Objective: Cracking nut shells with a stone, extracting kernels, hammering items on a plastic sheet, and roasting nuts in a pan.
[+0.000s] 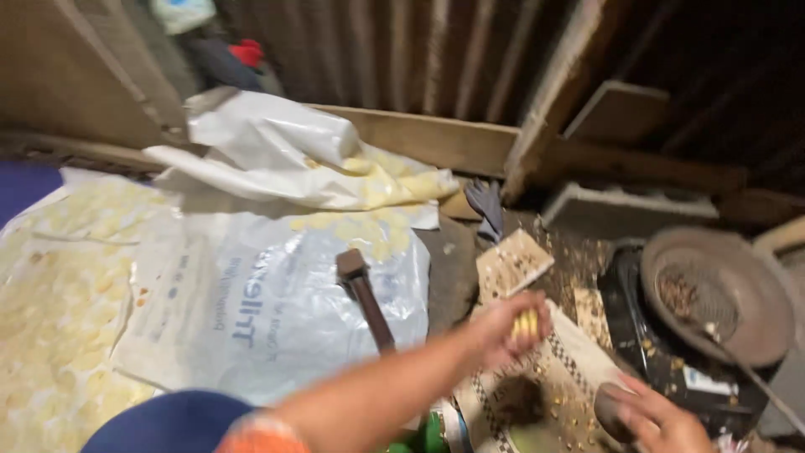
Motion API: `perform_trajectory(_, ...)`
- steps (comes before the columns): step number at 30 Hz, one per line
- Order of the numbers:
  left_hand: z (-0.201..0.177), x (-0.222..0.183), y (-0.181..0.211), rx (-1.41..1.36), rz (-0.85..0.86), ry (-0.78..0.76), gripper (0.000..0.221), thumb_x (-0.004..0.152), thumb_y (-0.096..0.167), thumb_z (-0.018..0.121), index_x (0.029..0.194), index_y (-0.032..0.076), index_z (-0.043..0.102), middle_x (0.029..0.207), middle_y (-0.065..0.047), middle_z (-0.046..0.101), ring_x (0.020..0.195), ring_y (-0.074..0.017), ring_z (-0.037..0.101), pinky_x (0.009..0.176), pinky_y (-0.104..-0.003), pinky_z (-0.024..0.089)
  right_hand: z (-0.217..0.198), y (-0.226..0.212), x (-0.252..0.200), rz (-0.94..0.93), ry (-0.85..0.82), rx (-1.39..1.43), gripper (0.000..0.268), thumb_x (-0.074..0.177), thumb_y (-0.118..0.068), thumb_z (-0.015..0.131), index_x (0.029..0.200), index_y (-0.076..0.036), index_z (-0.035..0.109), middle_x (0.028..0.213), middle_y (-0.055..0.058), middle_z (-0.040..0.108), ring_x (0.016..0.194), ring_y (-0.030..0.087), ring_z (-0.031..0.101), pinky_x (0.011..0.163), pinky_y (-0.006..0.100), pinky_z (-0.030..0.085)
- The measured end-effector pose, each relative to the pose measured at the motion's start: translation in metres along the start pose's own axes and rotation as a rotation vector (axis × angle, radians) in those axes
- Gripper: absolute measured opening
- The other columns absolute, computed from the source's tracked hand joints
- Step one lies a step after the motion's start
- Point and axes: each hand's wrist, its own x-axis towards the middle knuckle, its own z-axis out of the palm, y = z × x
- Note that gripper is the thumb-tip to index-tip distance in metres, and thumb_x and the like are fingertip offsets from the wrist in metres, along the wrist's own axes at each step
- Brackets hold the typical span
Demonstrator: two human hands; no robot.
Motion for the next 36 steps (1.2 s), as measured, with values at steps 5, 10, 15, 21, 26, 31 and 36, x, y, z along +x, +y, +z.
perform_trajectory(5,0.009,-0.064,0.221,0.437,0.169,-0.125,0.029,0.099,0.034,0.063,0.081,0.01,0.063,0.072,-0.002,0.059,0.049,-0.0046,0.042,0.037,-0.018,0.021,0.001,-0.026,0.071,-0.007,0.072,-0.508,0.028,0.078,-0.035,0.076,0.104,-0.028,0.085,0.109,-0.012,0.084,0.108,0.005,0.078,0.098,0.021,0.059)
perform_trajectory(10,-0.138,-0.174,0.271,0.1,0.491,0.26,0.018,0.096,0.01,0.061,0.113,0.007,0.068,0.112,-0.004,0.067,0.102,-0.0165,0.064,0.086,-0.028,0.054,0.073,-0.337,0.05,0.063,-0.232,-0.536,0.029,0.087,-0.029,0.066,0.113,-0.024,0.079,0.117,-0.01,0.084,0.109,0.007,0.08,0.099,0.022,0.061)
perform_trajectory(15,-0.396,-0.196,0.208,-0.047,0.26,0.998,0.018,0.093,0.01,0.069,0.085,-0.005,0.064,0.064,-0.011,0.058,0.043,-0.015,0.046,0.037,-0.027,0.038,0.216,-0.313,0.152,-0.437,-0.361,-0.603,0.041,0.083,-0.037,0.078,0.11,-0.008,0.066,0.101,0.011,0.068,0.087,0.031,0.067,0.079,0.04,0.056)
perform_trajectory(21,-0.32,-0.198,0.242,1.292,0.757,0.955,0.021,0.091,0.012,0.057,0.102,0.005,0.073,0.105,-0.011,0.072,0.093,-0.0282,0.07,0.088,-0.037,0.055,0.377,-0.31,0.206,-0.012,-0.045,-0.139,0.053,0.084,-0.03,0.066,0.129,-0.004,0.054,0.109,0.018,0.072,0.095,0.036,0.071,0.086,0.042,0.056)
perform_trajectory(26,-0.338,-0.185,0.236,1.765,1.026,0.897,0.01,0.085,0.014,0.072,0.095,0.015,0.073,0.102,0.001,0.064,0.104,-0.0227,0.058,0.097,-0.037,0.047,0.35,-0.367,0.185,0.133,-0.08,-0.122,0.043,0.093,-0.033,0.062,0.129,-0.012,0.055,0.107,0.014,0.077,0.093,0.029,0.076,0.082,0.04,0.059)
perform_trajectory(31,-0.337,-0.19,0.233,1.682,0.952,1.002,0.02,0.083,0.01,0.075,0.103,0.014,0.077,0.104,0.001,0.066,0.105,-0.021,0.059,0.095,-0.035,0.049,0.329,-0.415,0.182,0.205,-0.15,-0.266,0.042,0.094,-0.041,0.058,0.126,-0.013,0.057,0.105,0.014,0.077,0.088,0.032,0.075,0.079,0.042,0.055)
perform_trajectory(36,-0.35,-0.166,0.239,1.58,0.984,0.961,0.006,0.085,0.011,0.073,0.087,0.01,0.068,0.097,0.0,0.065,0.1,-0.0217,0.059,0.09,-0.034,0.049,0.362,-0.376,0.191,0.075,0.01,-0.314,0.053,0.093,-0.041,0.061,0.131,-0.006,0.048,0.093,0.023,0.076,0.082,0.043,0.074,0.072,0.049,0.057)
